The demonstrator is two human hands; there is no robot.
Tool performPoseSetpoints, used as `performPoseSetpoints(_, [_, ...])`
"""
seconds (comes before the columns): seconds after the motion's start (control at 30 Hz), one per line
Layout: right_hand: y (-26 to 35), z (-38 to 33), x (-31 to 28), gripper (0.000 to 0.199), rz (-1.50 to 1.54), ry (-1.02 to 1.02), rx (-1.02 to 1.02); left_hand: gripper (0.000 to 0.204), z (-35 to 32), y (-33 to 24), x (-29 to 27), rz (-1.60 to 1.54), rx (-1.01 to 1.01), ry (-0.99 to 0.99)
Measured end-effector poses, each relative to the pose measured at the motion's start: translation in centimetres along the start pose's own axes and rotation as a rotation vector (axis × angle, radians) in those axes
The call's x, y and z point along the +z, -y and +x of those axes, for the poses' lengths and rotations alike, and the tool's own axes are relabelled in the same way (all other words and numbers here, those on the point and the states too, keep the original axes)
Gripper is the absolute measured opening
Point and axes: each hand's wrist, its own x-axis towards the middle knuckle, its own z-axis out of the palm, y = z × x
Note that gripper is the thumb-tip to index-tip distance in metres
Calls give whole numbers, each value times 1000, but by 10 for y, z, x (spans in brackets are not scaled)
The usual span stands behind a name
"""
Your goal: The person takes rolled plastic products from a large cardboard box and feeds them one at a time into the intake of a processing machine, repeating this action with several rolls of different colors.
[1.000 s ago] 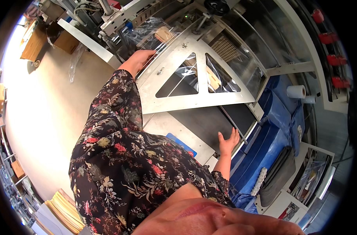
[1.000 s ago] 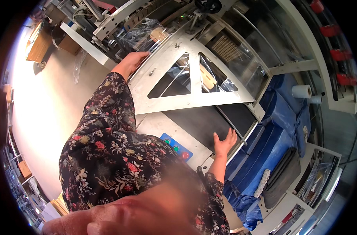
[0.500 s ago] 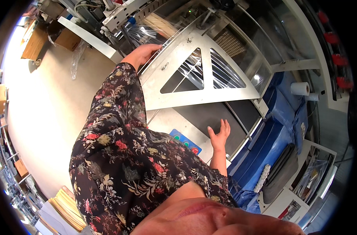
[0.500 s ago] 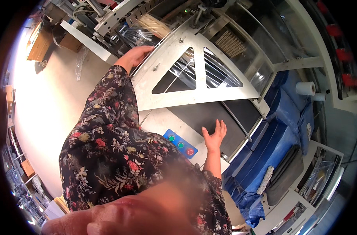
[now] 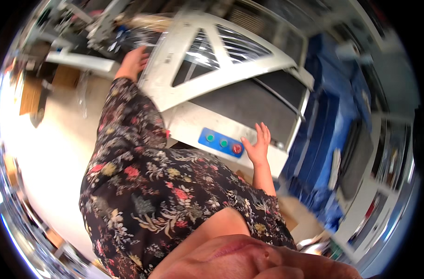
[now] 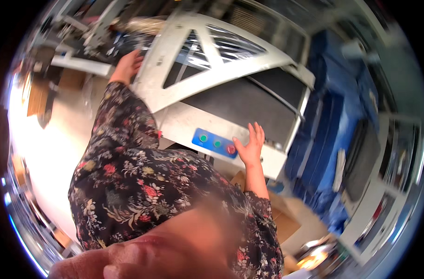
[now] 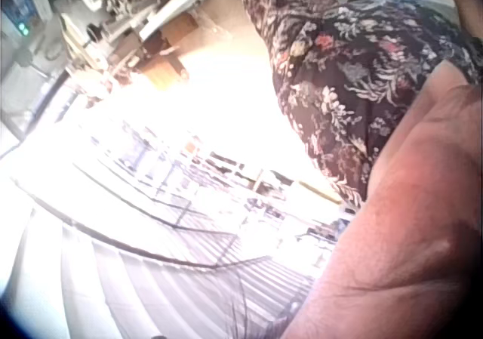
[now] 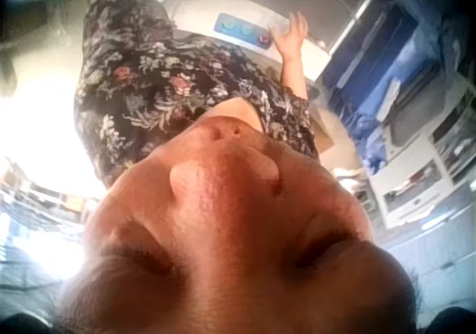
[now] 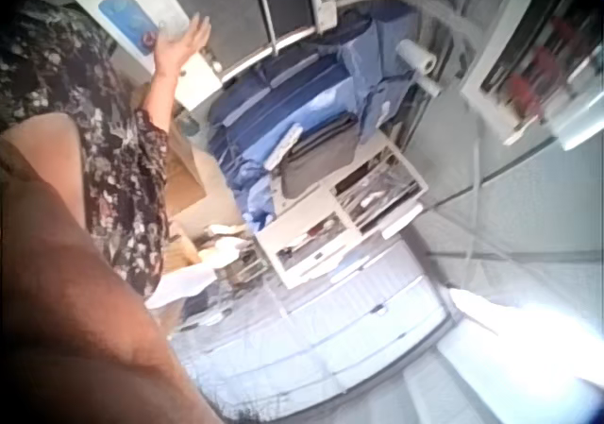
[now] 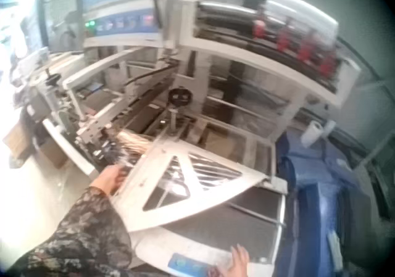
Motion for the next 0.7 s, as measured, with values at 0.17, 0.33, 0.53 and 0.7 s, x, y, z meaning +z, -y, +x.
performPoseSetpoints(0.17, [-8, -28, 12, 66, 63, -256, 152, 52, -45, -48, 44, 543, 1195, -391])
performPoseSetpoints(0.33, [-8, -79, 50, 57, 87, -613, 433, 42, -106, -30, 171, 661, 1464, 425])
performPoseSetpoints(0.53, [-16, -175, 110, 57, 229, -628, 1004, 43, -216, 61, 247, 1006, 1016, 1387])
performPoseSetpoints(0.7, [-48, -258, 169, 77, 590, -287, 1490, 46, -230, 194, 292, 1525, 624, 1782])
